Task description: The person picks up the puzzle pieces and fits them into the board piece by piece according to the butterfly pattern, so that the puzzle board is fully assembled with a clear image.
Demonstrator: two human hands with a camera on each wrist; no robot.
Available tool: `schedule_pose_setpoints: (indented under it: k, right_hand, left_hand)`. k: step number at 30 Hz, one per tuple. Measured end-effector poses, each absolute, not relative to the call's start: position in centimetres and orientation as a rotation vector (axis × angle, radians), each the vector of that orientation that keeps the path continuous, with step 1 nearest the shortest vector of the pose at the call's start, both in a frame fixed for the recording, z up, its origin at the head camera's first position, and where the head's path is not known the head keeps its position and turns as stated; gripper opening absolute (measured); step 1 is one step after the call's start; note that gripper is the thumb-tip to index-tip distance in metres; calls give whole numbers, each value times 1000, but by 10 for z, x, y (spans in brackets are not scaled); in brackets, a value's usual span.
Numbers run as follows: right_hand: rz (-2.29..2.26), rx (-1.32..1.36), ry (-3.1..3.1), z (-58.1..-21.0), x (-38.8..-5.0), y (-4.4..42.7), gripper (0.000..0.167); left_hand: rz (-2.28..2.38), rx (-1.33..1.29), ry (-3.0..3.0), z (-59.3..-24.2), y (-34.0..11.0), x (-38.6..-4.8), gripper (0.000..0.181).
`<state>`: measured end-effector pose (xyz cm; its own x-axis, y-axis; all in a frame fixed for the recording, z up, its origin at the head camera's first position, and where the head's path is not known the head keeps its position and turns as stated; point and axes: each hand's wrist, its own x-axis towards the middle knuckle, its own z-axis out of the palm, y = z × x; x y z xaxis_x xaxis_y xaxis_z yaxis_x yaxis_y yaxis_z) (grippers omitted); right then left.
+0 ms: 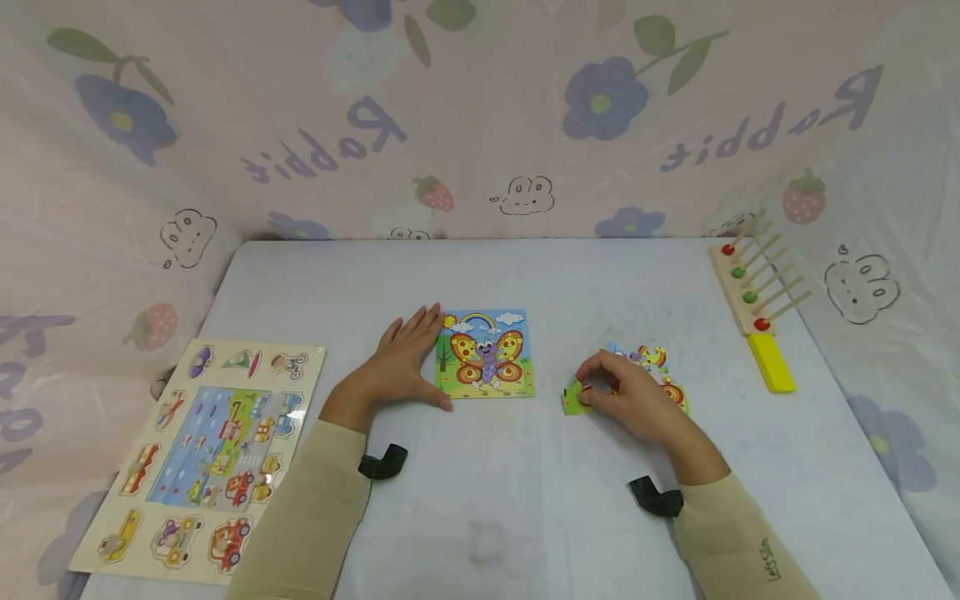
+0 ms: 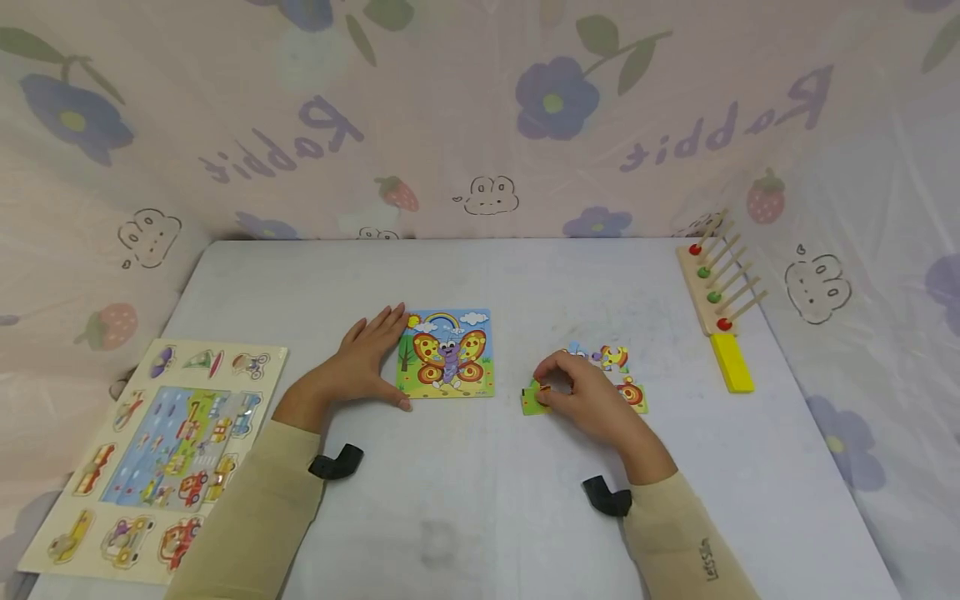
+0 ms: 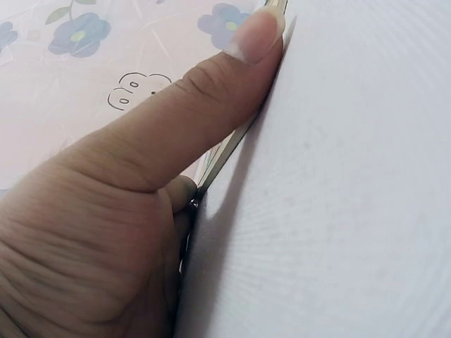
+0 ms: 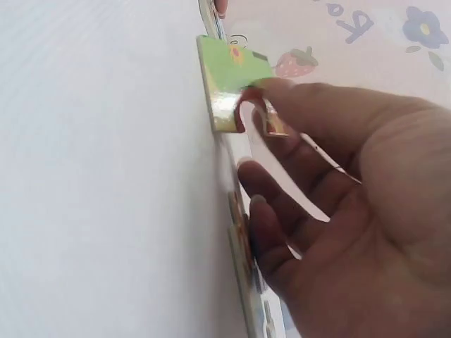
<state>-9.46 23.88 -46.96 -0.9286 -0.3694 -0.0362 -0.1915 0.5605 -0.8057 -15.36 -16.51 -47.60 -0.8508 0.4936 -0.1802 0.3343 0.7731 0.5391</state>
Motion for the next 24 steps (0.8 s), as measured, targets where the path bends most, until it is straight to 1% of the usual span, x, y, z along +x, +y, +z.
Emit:
schedule_pose_setpoints:
  k: [2, 10, 15, 24]
  right_hand:
    - [-1345, -441, 2578, -469, -94, 237, 15]
    - [-1686, -465, 2430, -470, -93, 225, 13]
    - [-1719, -396, 2410, -474, -93, 212, 7]
    - [-1756, -373, 2332, -475, -94, 179, 11]
  left_hand:
    - [718, 637, 2653, -476, -165, -153, 155]
    - [720, 628, 2648, -477, -165, -153, 154]
    - [719, 624, 2650, -478, -165, -154, 155]
    - [705, 617, 2647, -480, -166, -155, 155]
